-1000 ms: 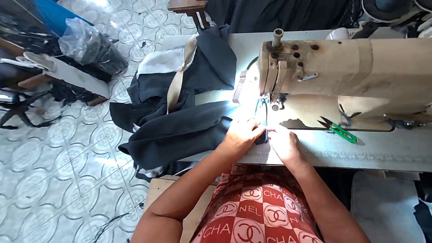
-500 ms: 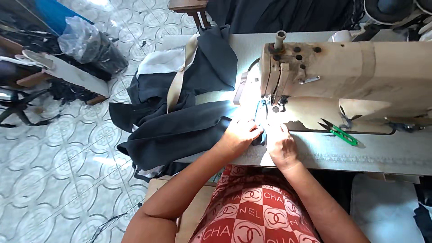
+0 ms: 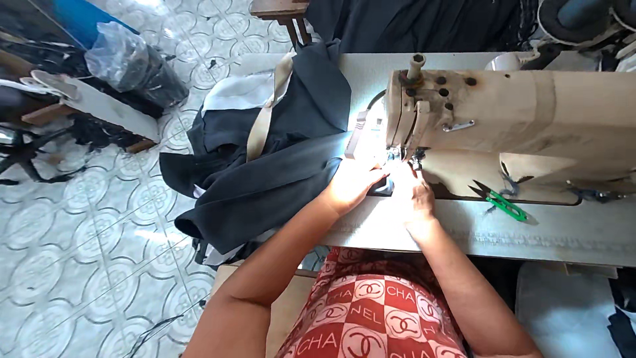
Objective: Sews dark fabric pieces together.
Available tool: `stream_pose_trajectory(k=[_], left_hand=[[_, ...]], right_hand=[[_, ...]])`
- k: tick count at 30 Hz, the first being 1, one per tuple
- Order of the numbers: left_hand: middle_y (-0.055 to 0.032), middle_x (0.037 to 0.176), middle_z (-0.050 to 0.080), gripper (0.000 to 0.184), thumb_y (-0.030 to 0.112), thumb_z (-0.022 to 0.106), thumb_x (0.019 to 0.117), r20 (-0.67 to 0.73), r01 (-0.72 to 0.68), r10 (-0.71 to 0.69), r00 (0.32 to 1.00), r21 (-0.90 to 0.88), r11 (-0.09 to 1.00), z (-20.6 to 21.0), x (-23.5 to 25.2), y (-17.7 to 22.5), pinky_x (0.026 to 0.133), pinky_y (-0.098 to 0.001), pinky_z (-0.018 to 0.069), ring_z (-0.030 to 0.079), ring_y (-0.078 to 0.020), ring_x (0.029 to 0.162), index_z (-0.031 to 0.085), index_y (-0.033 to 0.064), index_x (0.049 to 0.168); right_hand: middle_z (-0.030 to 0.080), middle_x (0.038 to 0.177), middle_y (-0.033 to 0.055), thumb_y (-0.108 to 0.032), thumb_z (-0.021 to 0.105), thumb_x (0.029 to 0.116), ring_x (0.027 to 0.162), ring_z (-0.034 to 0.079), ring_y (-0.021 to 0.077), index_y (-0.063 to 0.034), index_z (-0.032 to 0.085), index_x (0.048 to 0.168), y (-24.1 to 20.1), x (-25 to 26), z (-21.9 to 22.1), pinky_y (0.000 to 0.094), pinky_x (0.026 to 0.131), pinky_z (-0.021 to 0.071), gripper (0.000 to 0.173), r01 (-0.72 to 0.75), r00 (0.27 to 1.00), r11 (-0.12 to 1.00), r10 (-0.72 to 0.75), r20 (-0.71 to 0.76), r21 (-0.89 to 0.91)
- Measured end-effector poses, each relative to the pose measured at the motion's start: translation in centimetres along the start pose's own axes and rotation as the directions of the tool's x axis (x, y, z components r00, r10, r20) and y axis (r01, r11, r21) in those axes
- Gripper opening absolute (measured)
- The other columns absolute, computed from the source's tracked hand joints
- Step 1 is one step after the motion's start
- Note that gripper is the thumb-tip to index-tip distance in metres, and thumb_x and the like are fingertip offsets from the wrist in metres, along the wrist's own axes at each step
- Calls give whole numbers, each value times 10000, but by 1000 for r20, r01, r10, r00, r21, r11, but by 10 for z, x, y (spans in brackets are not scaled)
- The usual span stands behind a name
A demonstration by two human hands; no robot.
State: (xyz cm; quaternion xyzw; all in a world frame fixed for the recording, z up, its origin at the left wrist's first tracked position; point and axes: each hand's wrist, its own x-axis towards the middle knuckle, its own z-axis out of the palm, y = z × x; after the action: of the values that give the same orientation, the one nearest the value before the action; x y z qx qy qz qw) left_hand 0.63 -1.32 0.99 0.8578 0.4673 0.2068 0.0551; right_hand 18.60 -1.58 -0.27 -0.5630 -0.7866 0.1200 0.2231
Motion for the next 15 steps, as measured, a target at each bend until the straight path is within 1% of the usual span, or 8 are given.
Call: stream_pose_trajectory(k=[2,5,7,8,10,11,13,15], left_hand=[[-82,1186,712,318,-3,588,949,9,19,-20,1000,6,1000,0,3,-1,905,-496,539,670,-277,1106,771,148,1161],[-81,1164,719,313,0,581,951,-29,8,-8,1000,0,1000,4,3,-4,884,-487,549,681,-268,1073,776,147,1146],[-93,1159,715,335,-8,601,928,-46,-1,1,999,0,1000,5,2,-5,842,-492,555,686,-280,1047,775,159,1160],[-103,1152,706,367,-14,614,911,-50,-1,0,999,-11,1000,7,2,-6,843,-496,547,678,-288,1044,770,173,1186],[-122,1106,694,409,-22,653,868,-69,10,-14,997,-63,998,11,0,-9,890,-503,526,656,-305,1044,763,177,1208],[-131,1108,711,415,-19,681,845,-75,34,-42,996,-104,994,11,0,-9,917,-511,529,669,-314,1056,758,159,1212],[-147,1130,729,358,16,684,850,-12,173,-181,983,-239,955,5,0,-8,989,-514,512,677,-317,1101,718,65,1202],[-168,1056,720,303,74,732,874,83,339,-331,940,-341,877,-5,3,-4,958,-504,530,685,-303,1036,676,-5,1161]], right_hand=[[715,1226,182,-29,615,945,1161,671,394,-50,743,1196,1,1,2,541,964,545,282,-1,1000,1000,1,-18,20],[721,1215,147,-44,604,960,1128,679,366,-96,746,1201,10,0,10,509,923,565,284,49,996,999,-48,-73,8],[713,1240,154,-48,600,964,1130,679,359,-89,736,1229,15,-1,11,501,949,553,301,80,992,997,-79,-94,10],[698,1278,169,-44,592,971,1160,675,355,-71,725,1254,14,-3,7,499,995,537,314,63,995,997,-60,-85,32],[674,1316,168,-78,576,999,1193,663,327,-50,712,1269,13,-9,0,467,1009,544,303,-4,996,996,11,-85,88],[695,1261,173,-69,583,989,1161,675,326,-26,727,1223,12,-12,-1,461,991,551,278,0,993,993,14,-120,116],[721,1155,174,-54,645,920,1108,680,335,6,755,1074,9,-16,0,473,981,548,198,41,988,990,-20,-155,134],[718,1172,180,-128,734,874,1139,660,366,4,767,1009,2,-15,1,534,984,525,191,36,994,992,-23,-111,119]])
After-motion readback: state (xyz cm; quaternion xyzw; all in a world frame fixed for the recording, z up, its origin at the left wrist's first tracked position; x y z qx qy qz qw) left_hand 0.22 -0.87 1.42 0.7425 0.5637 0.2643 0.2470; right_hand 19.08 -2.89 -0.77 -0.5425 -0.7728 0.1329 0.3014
